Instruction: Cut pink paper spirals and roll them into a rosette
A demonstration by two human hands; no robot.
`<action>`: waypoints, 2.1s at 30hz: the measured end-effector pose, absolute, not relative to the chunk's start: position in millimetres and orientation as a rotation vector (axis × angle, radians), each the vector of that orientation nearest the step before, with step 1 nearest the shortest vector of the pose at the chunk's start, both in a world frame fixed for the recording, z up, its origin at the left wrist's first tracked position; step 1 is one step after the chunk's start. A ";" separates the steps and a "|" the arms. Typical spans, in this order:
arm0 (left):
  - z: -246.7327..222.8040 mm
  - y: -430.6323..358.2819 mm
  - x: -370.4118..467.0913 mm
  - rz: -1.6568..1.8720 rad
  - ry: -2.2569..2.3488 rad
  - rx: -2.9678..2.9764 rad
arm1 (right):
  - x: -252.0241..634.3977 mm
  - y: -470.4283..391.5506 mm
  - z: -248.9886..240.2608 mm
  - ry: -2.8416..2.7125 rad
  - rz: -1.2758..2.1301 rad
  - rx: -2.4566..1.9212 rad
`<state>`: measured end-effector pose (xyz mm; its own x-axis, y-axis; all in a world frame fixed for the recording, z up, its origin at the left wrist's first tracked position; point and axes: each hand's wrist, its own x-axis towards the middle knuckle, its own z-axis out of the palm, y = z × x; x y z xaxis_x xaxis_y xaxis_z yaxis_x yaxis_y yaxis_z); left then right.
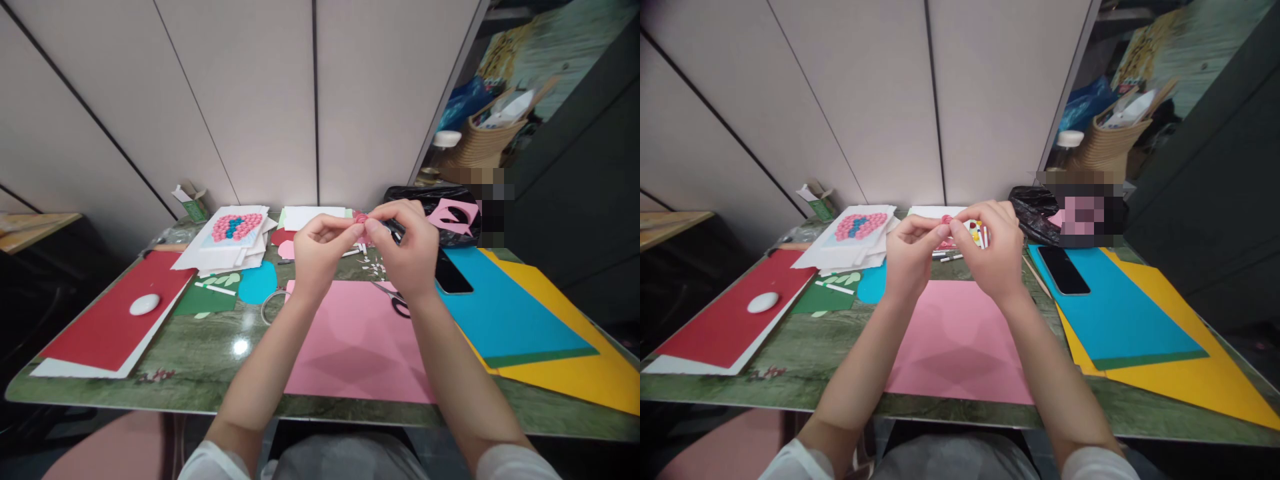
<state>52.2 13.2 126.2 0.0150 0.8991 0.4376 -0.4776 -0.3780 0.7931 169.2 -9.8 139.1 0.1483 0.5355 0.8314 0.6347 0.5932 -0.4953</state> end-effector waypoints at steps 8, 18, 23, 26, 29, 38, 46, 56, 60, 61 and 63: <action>135.3 17.9 28.8 1.290 0.597 1.465 | 190.6 -9.5 148.3 -1.802 0.151 -1.099; 139.2 16.2 22.5 1.192 0.645 1.544 | 196.7 -12.8 152.1 -1.862 0.231 -1.087; 137.7 13.1 30.2 1.284 0.563 1.466 | 194.6 -10.5 149.7 -1.737 0.227 -1.054; 135.1 13.0 35.8 1.361 0.536 1.409 | 192.6 -9.1 147.1 -1.681 0.199 -1.014; 132.7 13.0 41.3 1.440 0.552 1.363 | 189.5 -9.2 145.3 -1.633 0.158 -1.003; 128.5 11.5 51.1 1.607 0.627 1.306 | 180.0 -11.1 145.1 -1.561 -0.029 -0.989; 127.6 12.5 49.3 1.627 0.643 1.332 | 183.2 -11.5 146.7 -1.630 -0.135 -1.028; 135.4 19.3 21.8 1.142 0.762 1.823 | 206.7 -13.5 154.1 -2.132 0.135 -1.080; 137.7 18.5 17.0 0.976 0.757 1.946 | 206.2 -15.6 155.0 -2.231 0.222 -1.043; 138.1 18.2 16.7 0.953 0.754 1.961 | 206.3 -15.8 155.0 -2.243 0.236 -1.042; 138.6 17.8 16.5 0.934 0.754 1.983 | 207.2 -15.7 154.6 -2.260 0.251 -1.040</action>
